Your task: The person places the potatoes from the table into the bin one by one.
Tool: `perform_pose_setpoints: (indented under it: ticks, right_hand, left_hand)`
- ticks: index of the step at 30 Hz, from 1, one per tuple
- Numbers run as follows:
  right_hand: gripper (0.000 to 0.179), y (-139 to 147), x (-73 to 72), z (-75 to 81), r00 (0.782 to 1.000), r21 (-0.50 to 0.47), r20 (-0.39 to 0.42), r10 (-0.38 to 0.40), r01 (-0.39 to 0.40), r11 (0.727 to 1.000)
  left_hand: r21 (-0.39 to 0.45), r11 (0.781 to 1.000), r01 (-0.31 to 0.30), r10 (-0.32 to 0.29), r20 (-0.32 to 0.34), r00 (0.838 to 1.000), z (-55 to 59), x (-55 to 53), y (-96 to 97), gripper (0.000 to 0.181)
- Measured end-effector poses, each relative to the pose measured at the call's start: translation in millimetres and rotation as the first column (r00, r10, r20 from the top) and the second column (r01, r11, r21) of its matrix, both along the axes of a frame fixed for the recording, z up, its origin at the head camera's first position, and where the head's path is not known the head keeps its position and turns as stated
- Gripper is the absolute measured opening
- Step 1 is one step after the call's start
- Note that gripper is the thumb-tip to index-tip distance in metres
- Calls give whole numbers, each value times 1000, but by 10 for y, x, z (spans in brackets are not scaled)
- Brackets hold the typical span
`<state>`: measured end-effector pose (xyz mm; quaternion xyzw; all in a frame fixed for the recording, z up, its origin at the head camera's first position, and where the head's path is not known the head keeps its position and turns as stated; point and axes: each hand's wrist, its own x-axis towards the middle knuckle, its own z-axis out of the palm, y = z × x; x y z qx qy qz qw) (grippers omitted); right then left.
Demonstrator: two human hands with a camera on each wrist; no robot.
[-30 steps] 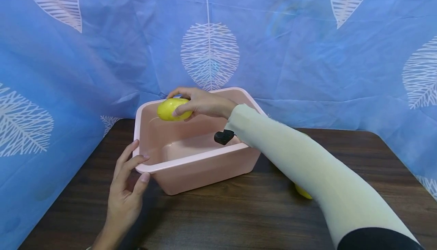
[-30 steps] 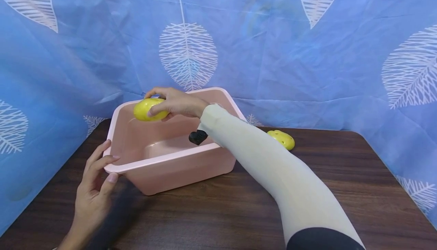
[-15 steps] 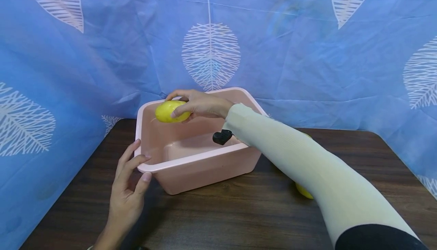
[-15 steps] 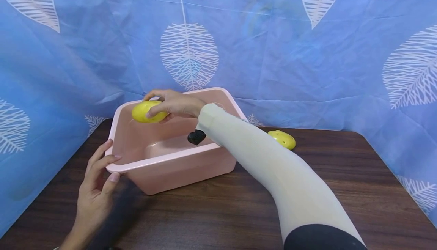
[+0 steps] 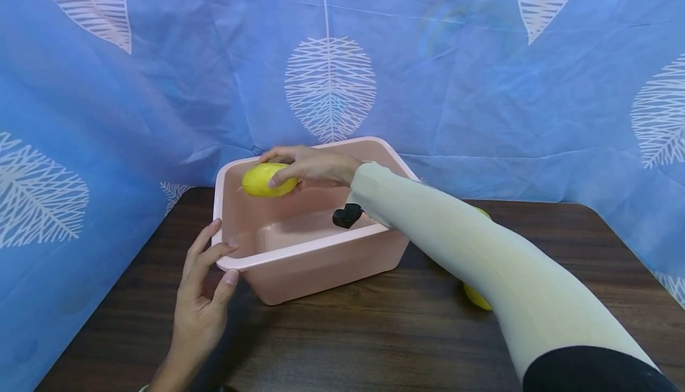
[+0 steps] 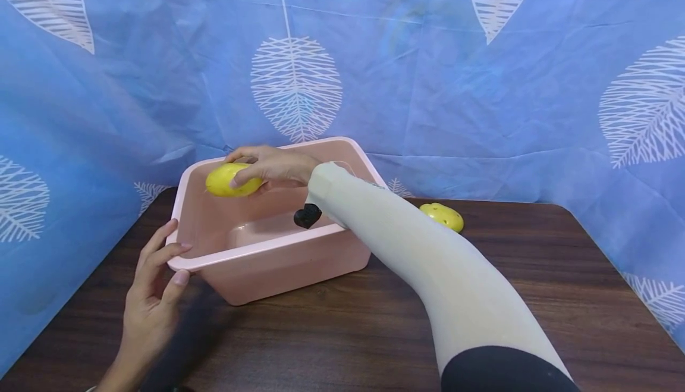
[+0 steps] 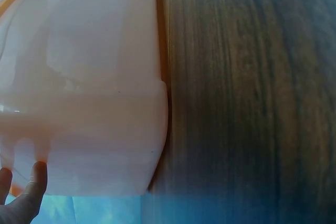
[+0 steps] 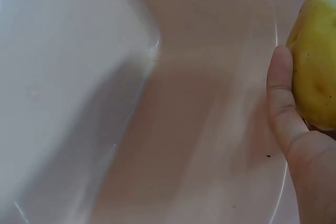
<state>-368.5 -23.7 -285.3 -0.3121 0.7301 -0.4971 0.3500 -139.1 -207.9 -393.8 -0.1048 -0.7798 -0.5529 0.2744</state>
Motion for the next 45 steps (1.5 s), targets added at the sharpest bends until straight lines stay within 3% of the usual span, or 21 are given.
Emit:
perform_pose_setpoints:
  ticks: [7,13,22,30,37,41,45]
  right_hand:
    - [57,-16,-8,-21,997,35,-4,71,-71,997]
    - [55,-45,-6,-59,989,57,54,136,-139,989]
    - [53,-92,11,-93,988,143,99,120,-134,981]
    - [54,-90,-6,-110,985,165,109,131,-148,975]
    - [58,-48,-36,-122,983,274,-3,182,-175,946]
    - [59,-65,-45,-136,988,264,43,150,-156,952]
    - [61,-79,-50,-129,991,271,38,132,-137,953]
  left_hand:
    - [-3,1000,-13,13,20,1000,-3,7,-4,38]
    - [-9,1000,-26,26,40,999,-11,19,-4,38]
    - [4,1000,-9,8,26,1000,-21,19,7,36]
    - [10,1000,-26,25,74,997,-12,26,13,36]
    - [3,1000,-21,20,74,997,-3,7,-2,36]
    - [0,1000,-23,23,74,997,9,0,-3,36]
    - [2,1000,-22,22,68,997,18,-3,-7,36]
